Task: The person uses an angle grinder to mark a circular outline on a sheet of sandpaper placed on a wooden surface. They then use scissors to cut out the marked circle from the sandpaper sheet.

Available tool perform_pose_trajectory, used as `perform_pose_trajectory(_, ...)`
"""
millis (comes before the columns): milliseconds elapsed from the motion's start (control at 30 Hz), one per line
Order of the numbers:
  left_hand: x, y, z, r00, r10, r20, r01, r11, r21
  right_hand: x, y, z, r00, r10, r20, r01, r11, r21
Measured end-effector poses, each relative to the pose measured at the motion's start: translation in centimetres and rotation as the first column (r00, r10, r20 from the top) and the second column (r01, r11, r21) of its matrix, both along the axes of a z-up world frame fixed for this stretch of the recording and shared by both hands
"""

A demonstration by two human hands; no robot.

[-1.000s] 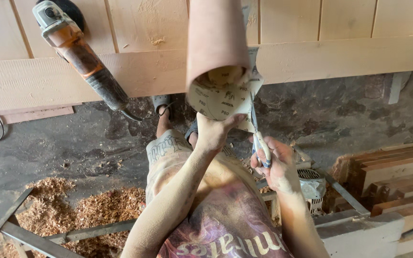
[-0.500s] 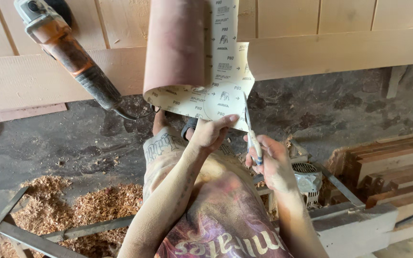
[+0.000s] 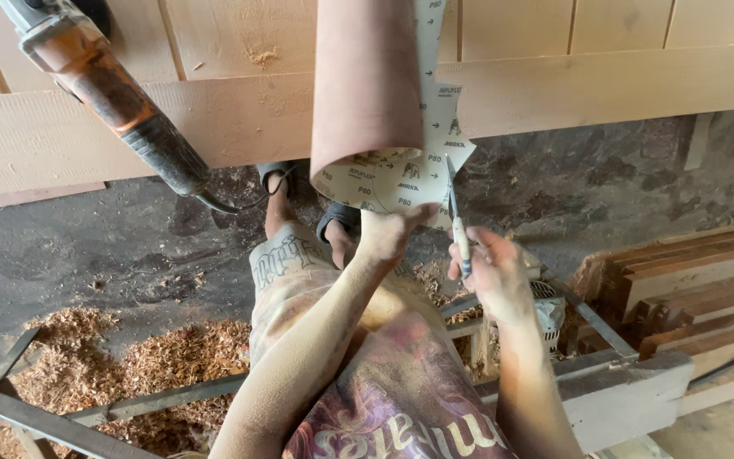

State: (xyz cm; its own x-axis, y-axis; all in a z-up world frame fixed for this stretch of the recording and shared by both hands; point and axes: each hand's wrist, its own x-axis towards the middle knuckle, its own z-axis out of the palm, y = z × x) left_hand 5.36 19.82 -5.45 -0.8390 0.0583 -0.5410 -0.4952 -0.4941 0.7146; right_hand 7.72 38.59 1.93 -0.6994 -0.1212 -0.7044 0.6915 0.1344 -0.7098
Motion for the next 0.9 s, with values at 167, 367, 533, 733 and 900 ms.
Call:
perform_pose_trajectory(167,-0.4,-1.2,0.2,0.993,-0.113,-0.031,0.111,0.993,-0.037,-0.6,0.5,0.0,0.965,-0.2,0.171,0.249,0.905,-0.345)
perform_pose_trajectory(367,-0.2,-1.1,-0.7,0.992,-0.102,0.079,0.108,0.992,-0.068,0.7,-0.7,-2.4,0.995,-0.073,-0.069,0.053,0.968,-0.245)
perform_pose_trajectory(533,-0.2,-0.2,-1.2,0.943,0.189,0.273,-0.239,0.958,0.161,1.2,-2.1,-2.4,0.985,-0.173,0.011,0.171,0.959,-0.227)
perform_pose_trajectory(733,-0.1,-0.5,-0.8,0.934,0.154,0.323,-0.193,0.977,0.093,1.0,-2.2,-2.2,0.981,-0.186,0.062,0.193,0.972,-0.136)
perform_pose_trajectory(900,0.0,-0.7,-1.0,0.944,0.137,0.301,-0.185,0.973,0.136,0.9,-2.4,-2.4,0.976,-0.217,0.024,0.217,0.955,-0.204)
